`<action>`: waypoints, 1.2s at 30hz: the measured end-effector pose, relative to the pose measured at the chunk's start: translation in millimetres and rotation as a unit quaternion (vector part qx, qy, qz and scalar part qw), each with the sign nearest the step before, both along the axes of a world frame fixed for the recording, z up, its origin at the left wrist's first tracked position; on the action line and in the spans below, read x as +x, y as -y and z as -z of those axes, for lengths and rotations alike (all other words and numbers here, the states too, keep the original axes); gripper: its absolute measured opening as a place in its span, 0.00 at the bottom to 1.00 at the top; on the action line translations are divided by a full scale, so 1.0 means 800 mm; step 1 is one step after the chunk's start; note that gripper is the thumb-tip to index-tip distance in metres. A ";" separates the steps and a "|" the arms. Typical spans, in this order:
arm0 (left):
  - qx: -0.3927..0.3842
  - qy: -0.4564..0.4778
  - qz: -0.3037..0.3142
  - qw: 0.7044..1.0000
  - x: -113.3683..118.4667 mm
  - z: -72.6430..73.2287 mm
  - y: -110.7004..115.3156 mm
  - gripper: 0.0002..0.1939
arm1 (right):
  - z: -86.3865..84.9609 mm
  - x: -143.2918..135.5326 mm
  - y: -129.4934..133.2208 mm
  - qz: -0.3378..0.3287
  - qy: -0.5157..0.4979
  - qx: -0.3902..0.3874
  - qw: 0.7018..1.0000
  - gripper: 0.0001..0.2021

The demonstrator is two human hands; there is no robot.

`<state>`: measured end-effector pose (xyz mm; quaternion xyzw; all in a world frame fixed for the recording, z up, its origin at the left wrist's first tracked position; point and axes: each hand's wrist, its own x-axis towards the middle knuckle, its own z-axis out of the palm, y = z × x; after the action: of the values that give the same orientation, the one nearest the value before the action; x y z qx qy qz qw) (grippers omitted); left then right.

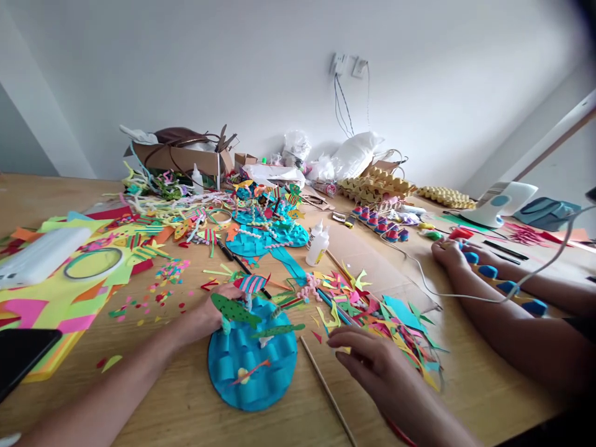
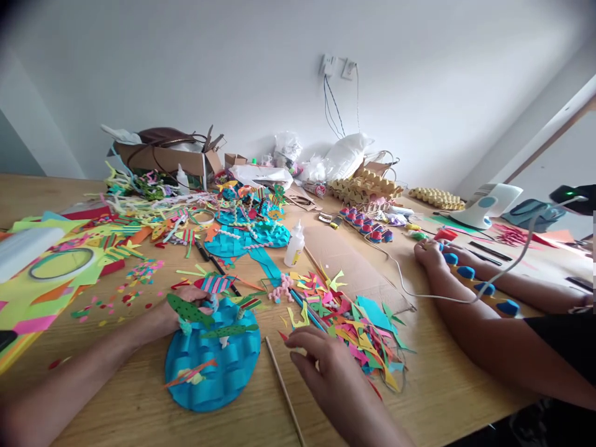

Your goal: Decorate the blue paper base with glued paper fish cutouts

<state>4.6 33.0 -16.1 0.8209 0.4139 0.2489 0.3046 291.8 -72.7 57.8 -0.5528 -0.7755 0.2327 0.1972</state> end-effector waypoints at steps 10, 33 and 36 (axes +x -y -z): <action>0.076 -0.069 -0.036 0.994 -0.008 0.000 0.012 0.10 | 0.001 -0.017 -0.108 -0.032 -0.097 -0.123 0.987 0.09; 0.075 -0.030 0.008 0.997 -0.005 -0.006 0.007 0.10 | -0.011 -0.109 -0.165 -0.292 -0.107 -0.110 0.944 0.12; 0.034 -0.028 -0.008 0.999 -0.002 -0.012 0.008 0.09 | -0.014 -0.111 -0.167 -0.308 -0.077 -0.098 0.943 0.11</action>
<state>3.2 26.9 -6.7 0.8342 0.4200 0.2419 0.2631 203.2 60.9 69.2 -0.2840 -0.8637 0.3989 0.1200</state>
